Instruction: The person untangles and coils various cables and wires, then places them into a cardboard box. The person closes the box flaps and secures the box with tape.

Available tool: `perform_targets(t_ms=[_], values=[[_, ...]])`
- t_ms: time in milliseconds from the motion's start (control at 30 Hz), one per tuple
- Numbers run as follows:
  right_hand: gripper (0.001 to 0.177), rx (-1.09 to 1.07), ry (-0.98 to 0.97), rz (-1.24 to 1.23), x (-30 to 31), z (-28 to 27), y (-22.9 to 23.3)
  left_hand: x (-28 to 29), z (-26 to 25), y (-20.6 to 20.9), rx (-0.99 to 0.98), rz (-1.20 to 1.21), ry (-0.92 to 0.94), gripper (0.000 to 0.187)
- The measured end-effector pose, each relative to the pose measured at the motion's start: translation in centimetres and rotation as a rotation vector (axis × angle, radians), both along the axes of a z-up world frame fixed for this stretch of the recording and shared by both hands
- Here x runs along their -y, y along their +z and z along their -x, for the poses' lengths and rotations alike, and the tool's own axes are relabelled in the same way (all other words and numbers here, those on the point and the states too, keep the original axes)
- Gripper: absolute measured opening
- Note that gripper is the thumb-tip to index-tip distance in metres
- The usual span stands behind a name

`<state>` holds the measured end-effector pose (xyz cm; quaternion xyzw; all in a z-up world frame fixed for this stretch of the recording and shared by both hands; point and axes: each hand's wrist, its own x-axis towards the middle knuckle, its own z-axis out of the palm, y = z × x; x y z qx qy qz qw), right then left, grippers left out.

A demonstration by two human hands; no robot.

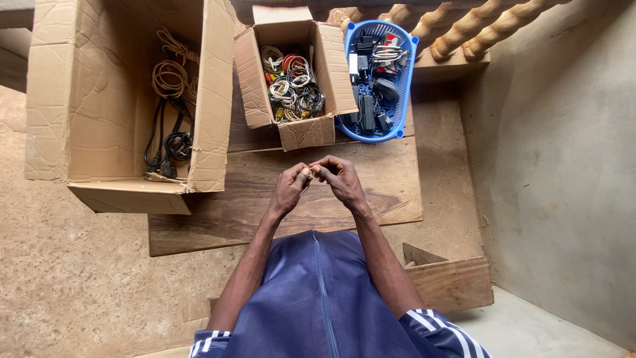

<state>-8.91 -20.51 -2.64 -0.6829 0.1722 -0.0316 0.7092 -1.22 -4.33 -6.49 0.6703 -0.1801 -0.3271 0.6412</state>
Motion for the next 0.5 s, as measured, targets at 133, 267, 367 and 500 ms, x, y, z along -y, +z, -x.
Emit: perform_targets(t_ms=[133, 267, 367, 500], values=[[0.020, -0.005, -0.066, -0.027, 2.0, 0.8, -2.1, 1.7, 0.5, 2.7, 0.327, -0.128, -0.030, 0.020], [0.021, -0.090, -0.117, -0.276, 3.9, 1.5, -4.9, 3.8, 1.2, 5.2, 0.696, -0.375, 0.036, 0.015], [0.027, -0.152, -0.132, -0.517, 5.1, 1.2, -6.2, 4.8, 2.2, 5.9, 0.826, -0.370, 0.135, 0.012], [0.022, -0.188, -0.167, -0.291, 4.7, 1.4, -5.5, 4.3, 3.7, 6.3, 0.822, -0.355, 0.184, 0.011]])
